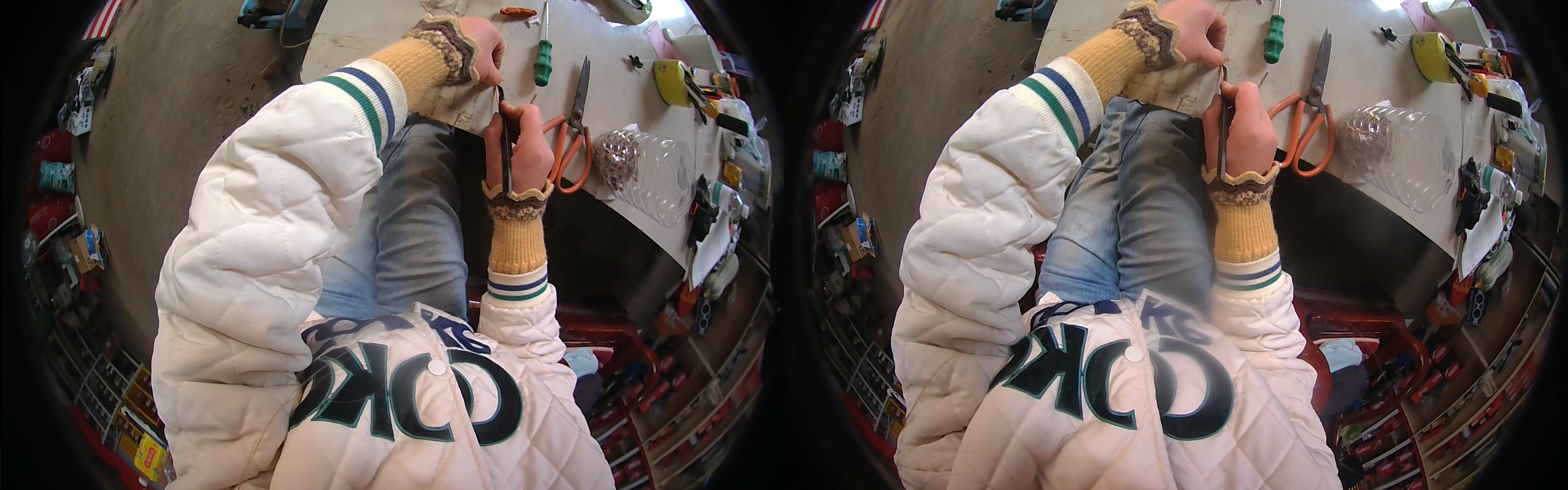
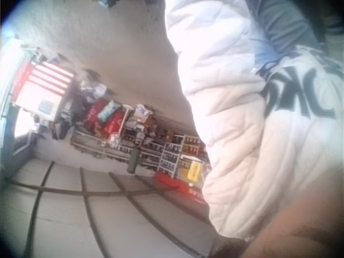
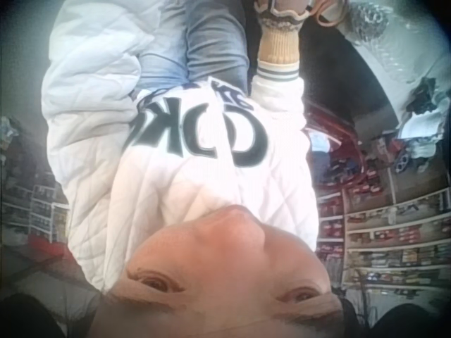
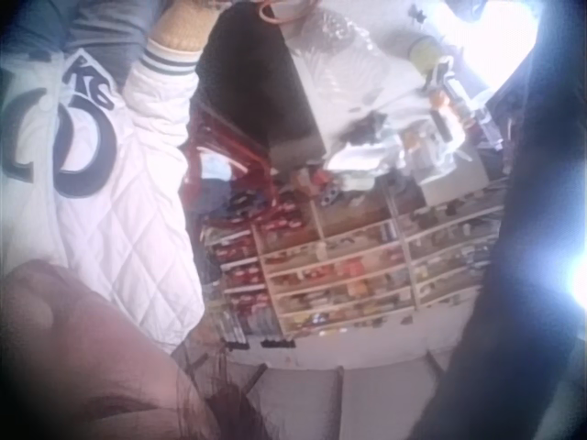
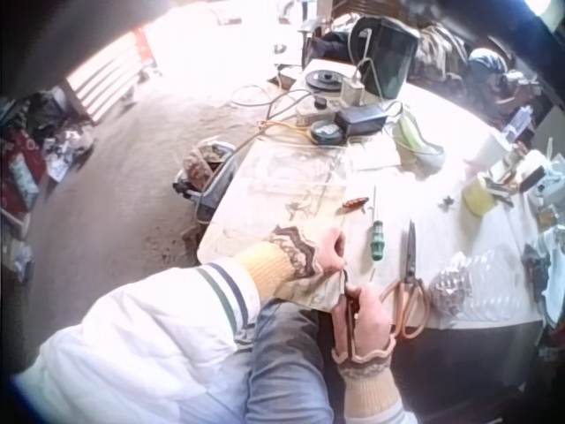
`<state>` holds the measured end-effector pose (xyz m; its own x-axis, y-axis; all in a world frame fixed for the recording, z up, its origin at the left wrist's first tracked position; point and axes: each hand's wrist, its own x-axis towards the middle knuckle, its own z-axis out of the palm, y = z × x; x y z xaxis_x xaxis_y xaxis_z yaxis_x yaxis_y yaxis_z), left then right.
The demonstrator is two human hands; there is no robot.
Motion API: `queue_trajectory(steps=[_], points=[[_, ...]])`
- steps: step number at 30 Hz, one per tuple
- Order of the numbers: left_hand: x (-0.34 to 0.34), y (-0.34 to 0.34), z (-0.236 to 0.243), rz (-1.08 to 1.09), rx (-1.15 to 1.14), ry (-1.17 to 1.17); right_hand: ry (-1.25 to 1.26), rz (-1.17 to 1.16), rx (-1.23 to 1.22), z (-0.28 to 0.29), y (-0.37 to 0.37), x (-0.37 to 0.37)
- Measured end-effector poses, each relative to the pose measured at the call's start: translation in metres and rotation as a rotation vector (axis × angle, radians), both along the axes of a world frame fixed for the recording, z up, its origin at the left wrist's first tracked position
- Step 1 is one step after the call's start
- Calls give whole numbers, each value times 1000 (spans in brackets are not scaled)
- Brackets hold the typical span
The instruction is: The person strips insulation from a short orange wire using a utility knife, then uses pliers to crimp a small metal connector onto the stripped end. The person repeats the stripping and crimping steps on another short wire segment.
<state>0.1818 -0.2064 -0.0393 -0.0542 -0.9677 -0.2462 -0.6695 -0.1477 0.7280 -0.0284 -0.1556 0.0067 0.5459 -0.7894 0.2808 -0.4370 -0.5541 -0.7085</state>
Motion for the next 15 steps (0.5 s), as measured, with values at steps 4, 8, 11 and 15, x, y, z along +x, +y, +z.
queue_trajectory(steps=[4,8,11,15], points=[[-8,-3,-5,57,-6,-46,2,39,14,3,-1,-3],[-12,-5,-9,83,-20,-109,23,35,11,5,-1,-4],[-5,-3,-6,35,-4,-35,27,32,30,6,-1,-6],[-6,-3,-7,39,-16,-56,3,44,9,5,0,-6]])
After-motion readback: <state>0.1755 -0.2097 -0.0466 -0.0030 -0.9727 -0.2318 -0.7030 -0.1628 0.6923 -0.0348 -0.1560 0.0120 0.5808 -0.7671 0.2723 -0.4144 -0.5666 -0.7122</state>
